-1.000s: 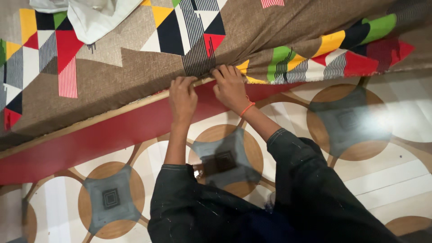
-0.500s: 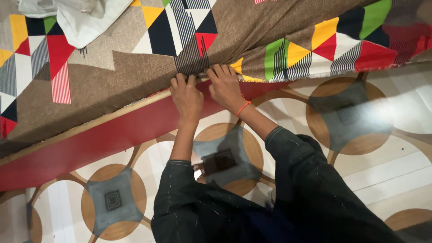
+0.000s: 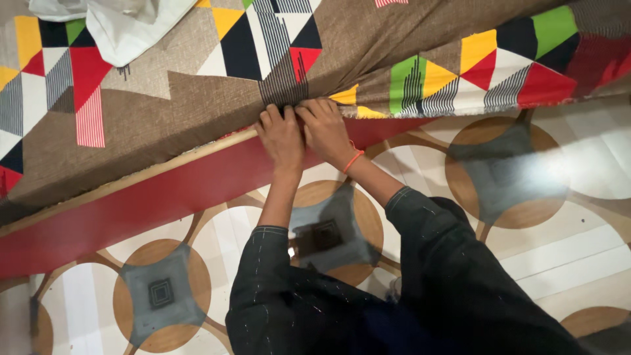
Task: The person is making a bed by tucking a patterned bedsheet under the mattress. They use both hands to pull the sheet taut and fold the edges under the mattress along the side of the bed frame.
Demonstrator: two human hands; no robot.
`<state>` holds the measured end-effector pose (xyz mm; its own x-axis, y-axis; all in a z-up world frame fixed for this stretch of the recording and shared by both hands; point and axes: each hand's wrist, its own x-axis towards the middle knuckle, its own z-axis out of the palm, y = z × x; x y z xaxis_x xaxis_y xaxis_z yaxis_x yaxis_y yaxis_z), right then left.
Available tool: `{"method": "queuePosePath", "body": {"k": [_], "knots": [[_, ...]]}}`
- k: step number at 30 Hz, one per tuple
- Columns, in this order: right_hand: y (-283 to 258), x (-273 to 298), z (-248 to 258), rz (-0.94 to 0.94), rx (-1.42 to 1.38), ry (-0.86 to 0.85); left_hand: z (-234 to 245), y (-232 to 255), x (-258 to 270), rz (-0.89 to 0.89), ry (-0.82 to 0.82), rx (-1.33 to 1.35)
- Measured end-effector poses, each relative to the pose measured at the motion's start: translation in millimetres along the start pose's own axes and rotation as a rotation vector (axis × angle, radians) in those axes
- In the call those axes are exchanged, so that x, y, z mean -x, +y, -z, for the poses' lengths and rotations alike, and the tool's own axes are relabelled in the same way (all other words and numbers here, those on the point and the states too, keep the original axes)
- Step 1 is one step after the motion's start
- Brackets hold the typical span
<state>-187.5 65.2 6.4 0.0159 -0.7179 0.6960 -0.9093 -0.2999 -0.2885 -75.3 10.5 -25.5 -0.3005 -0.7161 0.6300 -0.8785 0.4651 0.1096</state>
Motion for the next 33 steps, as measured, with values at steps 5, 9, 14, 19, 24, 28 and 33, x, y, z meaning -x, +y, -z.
{"method": "queuePosePath", "body": {"k": [5,9,14,19,24,28,33], "knots": [[-1,-2,0,0.014,0.065,-0.018,7,0,7,-0.066,0.037,0.031],[-3,-6,-1,0.001,0.117,-0.051,37,-18,-4,-0.046,-0.205,0.245],[-2,-6,-5,-0.013,0.123,-0.023,67,-46,-15,0.089,-0.137,0.551],[-4,-4,-5,-0.009,0.133,-0.015,65,-52,-14,0.147,-0.149,0.549],[-4,-2,-7,-0.013,0.141,-0.024,49,-39,-8,0.044,-0.116,0.312],[-5,-1,-7,-0.008,0.157,-0.020,43,-33,-6,0.007,-0.088,0.223],[-9,-1,-6,-0.045,0.097,-0.048,32,-25,-6,-0.017,-0.117,0.085]]}}
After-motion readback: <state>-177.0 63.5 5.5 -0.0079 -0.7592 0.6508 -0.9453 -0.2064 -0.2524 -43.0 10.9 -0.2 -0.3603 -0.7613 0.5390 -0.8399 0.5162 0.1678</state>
